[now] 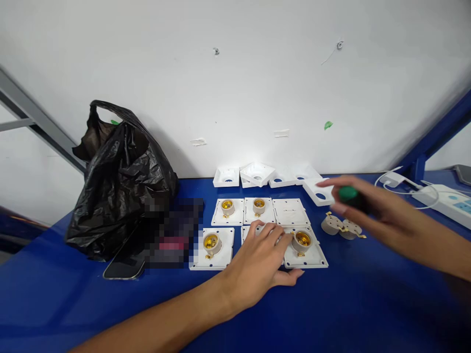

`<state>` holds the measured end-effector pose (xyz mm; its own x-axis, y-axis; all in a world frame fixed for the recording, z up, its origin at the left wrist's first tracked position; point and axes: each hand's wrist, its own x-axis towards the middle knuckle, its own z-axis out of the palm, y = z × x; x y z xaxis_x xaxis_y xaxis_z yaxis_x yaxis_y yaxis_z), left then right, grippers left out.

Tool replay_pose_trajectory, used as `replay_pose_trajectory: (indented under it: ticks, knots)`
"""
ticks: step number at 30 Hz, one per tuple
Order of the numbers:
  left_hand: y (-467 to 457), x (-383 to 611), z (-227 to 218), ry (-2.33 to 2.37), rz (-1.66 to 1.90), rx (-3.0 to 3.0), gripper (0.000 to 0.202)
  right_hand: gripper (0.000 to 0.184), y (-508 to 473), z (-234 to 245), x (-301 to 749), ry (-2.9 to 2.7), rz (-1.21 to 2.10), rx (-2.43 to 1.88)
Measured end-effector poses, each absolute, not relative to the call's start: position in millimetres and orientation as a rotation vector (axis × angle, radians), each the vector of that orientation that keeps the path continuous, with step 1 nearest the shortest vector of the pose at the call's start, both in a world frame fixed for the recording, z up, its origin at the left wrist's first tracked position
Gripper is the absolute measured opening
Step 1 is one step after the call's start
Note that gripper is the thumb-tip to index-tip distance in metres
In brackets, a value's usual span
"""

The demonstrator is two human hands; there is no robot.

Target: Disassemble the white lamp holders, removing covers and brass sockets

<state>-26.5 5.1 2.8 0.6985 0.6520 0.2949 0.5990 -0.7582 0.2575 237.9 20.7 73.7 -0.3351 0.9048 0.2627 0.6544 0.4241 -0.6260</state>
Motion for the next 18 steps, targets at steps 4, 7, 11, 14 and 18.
replay_pose_trajectory:
  ticks: [4,7,11,14,18]
  knots:
    - [6.0,-25.8,1.9,1.018,0.600,2.769,0.042,0.023,16.5,85.5,219.4,-1.645,0.751,-0.963]
    - [5.8,-25.3,2.5,1.006,0.599,2.764,0.037,0.017,17.1,78.6,198.0,-1.532,0.845,-0.858]
    - [4.5,-25.6,3.9,1.033,0.619,2.753,0.034,0.013,19.5,61.8,184.6,-1.565,0.954,-0.785]
    - [4.0,-26.0,4.5,1.024,0.617,2.756,0.033,0.012,18.6,54.3,186.5,-1.581,0.921,-0.808]
    - [5.0,-26.0,5.0,1.003,0.602,2.782,0.035,0.009,12.5,54.2,189.5,-1.584,0.851,-0.828]
